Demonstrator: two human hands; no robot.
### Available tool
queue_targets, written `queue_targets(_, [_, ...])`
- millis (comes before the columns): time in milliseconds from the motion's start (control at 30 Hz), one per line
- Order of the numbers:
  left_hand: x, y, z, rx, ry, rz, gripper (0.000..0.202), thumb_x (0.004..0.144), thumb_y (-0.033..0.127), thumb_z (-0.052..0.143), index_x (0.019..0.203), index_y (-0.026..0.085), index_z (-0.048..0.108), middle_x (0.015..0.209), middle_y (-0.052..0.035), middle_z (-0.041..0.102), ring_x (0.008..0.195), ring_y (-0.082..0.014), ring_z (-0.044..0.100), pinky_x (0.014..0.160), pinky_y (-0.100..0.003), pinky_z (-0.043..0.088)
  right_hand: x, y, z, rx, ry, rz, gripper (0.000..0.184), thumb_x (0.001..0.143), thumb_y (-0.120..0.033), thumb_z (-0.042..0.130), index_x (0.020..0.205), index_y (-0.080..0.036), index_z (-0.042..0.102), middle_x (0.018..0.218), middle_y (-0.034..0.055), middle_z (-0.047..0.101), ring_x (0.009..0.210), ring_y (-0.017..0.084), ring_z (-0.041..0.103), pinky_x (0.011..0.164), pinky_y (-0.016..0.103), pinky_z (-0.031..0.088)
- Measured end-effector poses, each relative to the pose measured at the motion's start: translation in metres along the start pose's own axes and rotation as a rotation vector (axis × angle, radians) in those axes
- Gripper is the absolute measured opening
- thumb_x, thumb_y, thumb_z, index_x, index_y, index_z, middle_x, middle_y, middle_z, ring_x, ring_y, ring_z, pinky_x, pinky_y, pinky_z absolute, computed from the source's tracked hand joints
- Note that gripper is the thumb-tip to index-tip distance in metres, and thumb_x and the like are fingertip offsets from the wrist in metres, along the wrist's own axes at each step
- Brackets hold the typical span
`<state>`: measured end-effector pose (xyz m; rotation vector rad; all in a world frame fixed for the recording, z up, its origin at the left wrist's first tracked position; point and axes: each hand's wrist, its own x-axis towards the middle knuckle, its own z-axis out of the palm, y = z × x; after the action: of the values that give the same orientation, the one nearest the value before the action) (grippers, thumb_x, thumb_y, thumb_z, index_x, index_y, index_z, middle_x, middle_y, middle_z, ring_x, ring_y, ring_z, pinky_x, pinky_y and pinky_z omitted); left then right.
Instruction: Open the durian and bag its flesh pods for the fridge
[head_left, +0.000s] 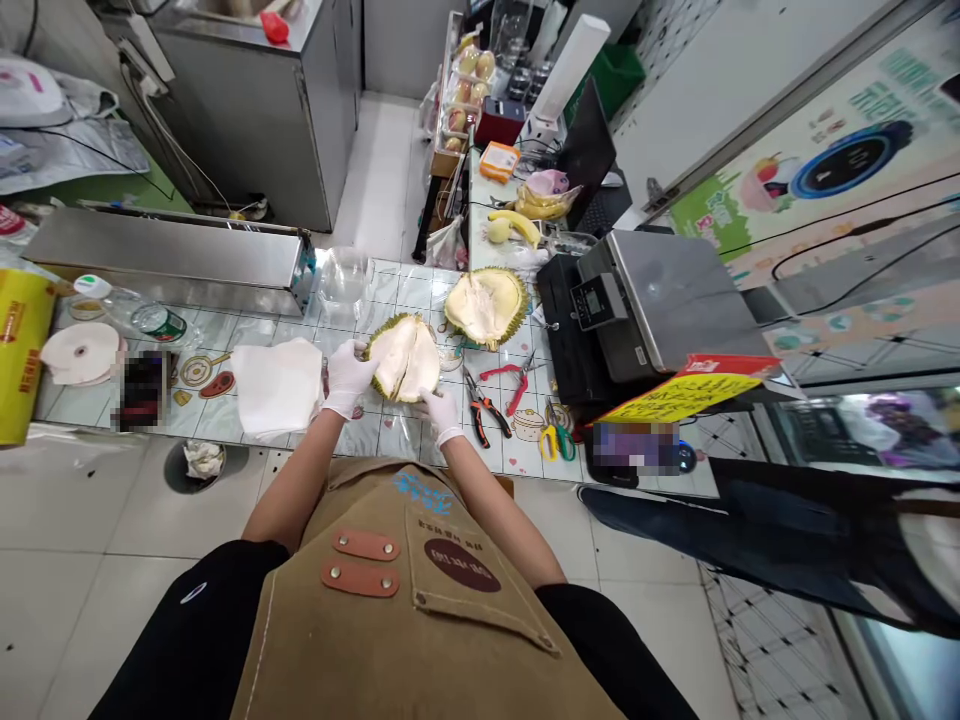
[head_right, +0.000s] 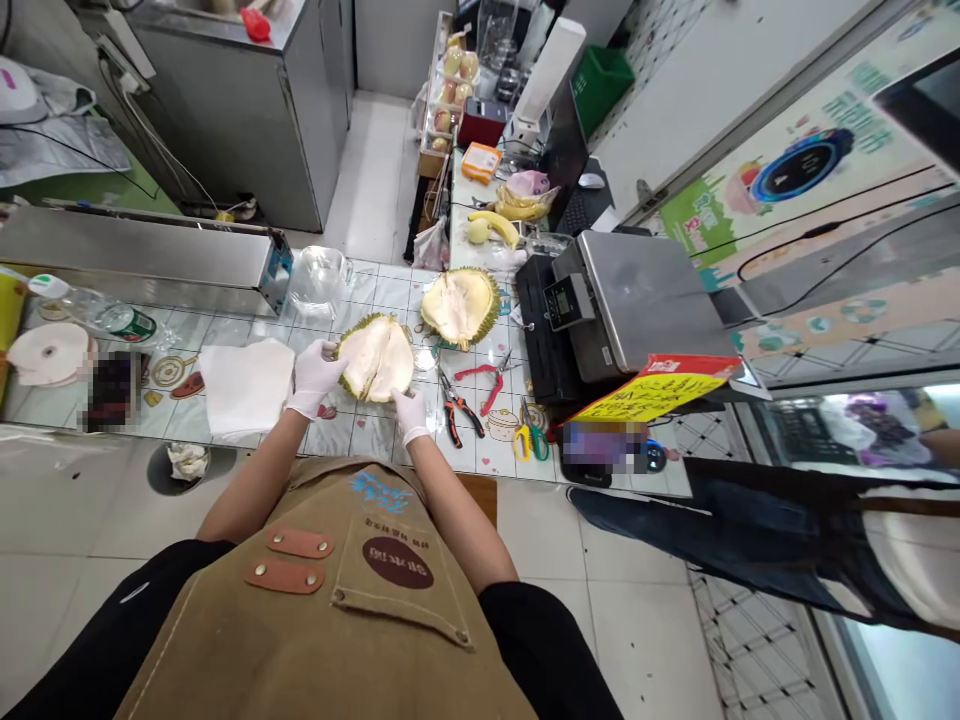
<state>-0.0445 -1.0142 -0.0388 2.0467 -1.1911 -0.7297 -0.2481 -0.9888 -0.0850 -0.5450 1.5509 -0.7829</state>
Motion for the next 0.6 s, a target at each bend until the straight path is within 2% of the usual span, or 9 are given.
queue_targets(167, [-0.018,0.002,0.003,-0.034,-0.01,-0.063,0.025,0.075,0.023,0.08,0.1,0.02,0.074,0.106,-0.0072,0.085,0.101,-0.0238,0.079,0.095,-0.032,0.058,-0.001,-0.008,-0.006,0.057,0.04,0.126,0.026,0.085,-0.024,0.082,0.103,-0.018,0.065,0.079,0.0036,0.073,0.068,0.017,0.07,0.055,0.024,0.058])
queue_targets(300, [-0.021,-0.003,0.0,-0.084,-0.037,-0.097,0.025,0.074,0.024,0.081,0.098,0.019,0.075,0.104,-0.0078,0.085,0.1,-0.0242,0.08,0.095,-0.033,0.058,-0.004,-0.008,-0.015,0.077,0.076,0.175,0.019,0.087,-0.018,0.077,0.101,-0.019,0.063,0.077,0.0022,0.071,0.064,0.015,0.067,0.048,0.021,0.052])
queue_targets(400, [-0.018,-0.008,-0.002,-0.107,-0.05,-0.122,0.026,0.074,0.024,0.08,0.099,0.019,0.076,0.103,-0.0066,0.085,0.097,-0.0234,0.079,0.093,-0.032,0.059,-0.007,-0.011,-0.029,0.098,0.085,0.205,0.014,0.09,-0.02,0.073,0.099,-0.019,0.062,0.073,0.0015,0.069,0.059,0.013,0.062,0.041,0.019,0.045])
queue_targets(600, [-0.01,-0.019,-0.004,-0.128,-0.092,-0.12,0.026,0.073,0.023,0.078,0.098,0.019,0.08,0.1,-0.0056,0.085,0.095,-0.023,0.078,0.092,-0.032,0.059,-0.017,-0.03,-0.07,0.119,0.003,0.264,0.013,0.093,-0.025,0.071,0.095,-0.021,0.058,0.066,-0.0021,0.062,0.051,0.009,0.05,0.037,0.015,0.03])
